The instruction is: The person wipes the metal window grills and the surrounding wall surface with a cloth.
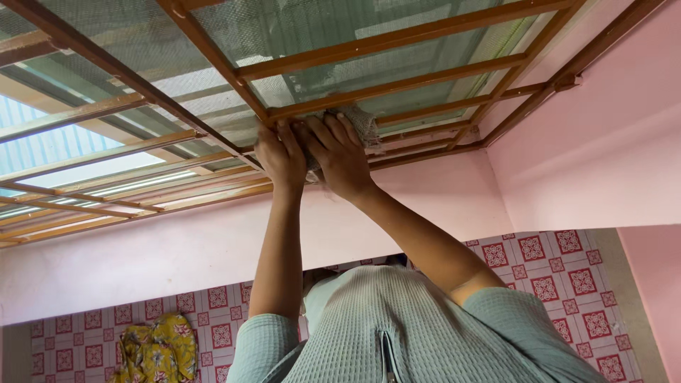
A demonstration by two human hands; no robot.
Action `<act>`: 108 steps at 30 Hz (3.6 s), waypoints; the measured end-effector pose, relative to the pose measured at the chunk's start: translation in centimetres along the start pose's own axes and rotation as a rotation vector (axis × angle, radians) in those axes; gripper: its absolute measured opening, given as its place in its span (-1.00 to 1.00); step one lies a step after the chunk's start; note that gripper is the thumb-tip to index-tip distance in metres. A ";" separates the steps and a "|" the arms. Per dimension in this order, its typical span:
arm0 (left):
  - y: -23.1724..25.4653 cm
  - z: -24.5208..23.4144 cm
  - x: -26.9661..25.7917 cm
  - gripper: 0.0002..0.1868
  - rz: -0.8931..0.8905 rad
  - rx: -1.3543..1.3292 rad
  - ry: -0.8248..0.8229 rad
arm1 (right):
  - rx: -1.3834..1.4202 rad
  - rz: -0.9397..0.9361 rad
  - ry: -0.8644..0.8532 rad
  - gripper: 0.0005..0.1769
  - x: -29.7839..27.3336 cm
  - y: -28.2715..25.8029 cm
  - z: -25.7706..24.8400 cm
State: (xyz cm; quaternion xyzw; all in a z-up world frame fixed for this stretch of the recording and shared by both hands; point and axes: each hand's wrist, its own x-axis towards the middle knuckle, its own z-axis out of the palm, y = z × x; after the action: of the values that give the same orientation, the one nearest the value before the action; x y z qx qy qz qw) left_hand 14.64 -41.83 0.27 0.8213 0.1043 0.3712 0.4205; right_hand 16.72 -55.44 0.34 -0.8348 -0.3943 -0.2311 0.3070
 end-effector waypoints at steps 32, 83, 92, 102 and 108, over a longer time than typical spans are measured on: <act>-0.7 1.2 -0.2 -0.70 0.140 0.176 0.158 | -0.192 0.166 0.213 -0.27 -6.0 10.9 -3.9; -3.5 -1.9 0.1 -0.59 -0.185 -0.525 -0.353 | -0.275 0.260 0.418 -0.29 1.0 5.8 -3.1; -6.2 -2.0 -0.1 -0.27 -0.216 -0.531 -0.416 | -0.011 0.144 0.411 -0.25 3.0 -3.5 2.3; -3.9 -1.4 -0.3 -0.61 -0.177 -0.496 -0.280 | -0.212 0.208 0.343 -0.03 -0.9 5.4 -2.5; -1.1 -1.3 -0.2 -0.71 -0.083 -0.455 -0.192 | -0.284 0.424 0.414 -0.31 -3.6 11.7 -11.9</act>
State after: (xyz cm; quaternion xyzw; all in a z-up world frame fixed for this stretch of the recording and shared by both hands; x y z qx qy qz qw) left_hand 13.77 -40.49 -0.17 0.7320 0.0114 0.2881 0.6173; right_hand 22.27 -71.46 2.56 -0.8681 -0.1045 -0.3796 0.3024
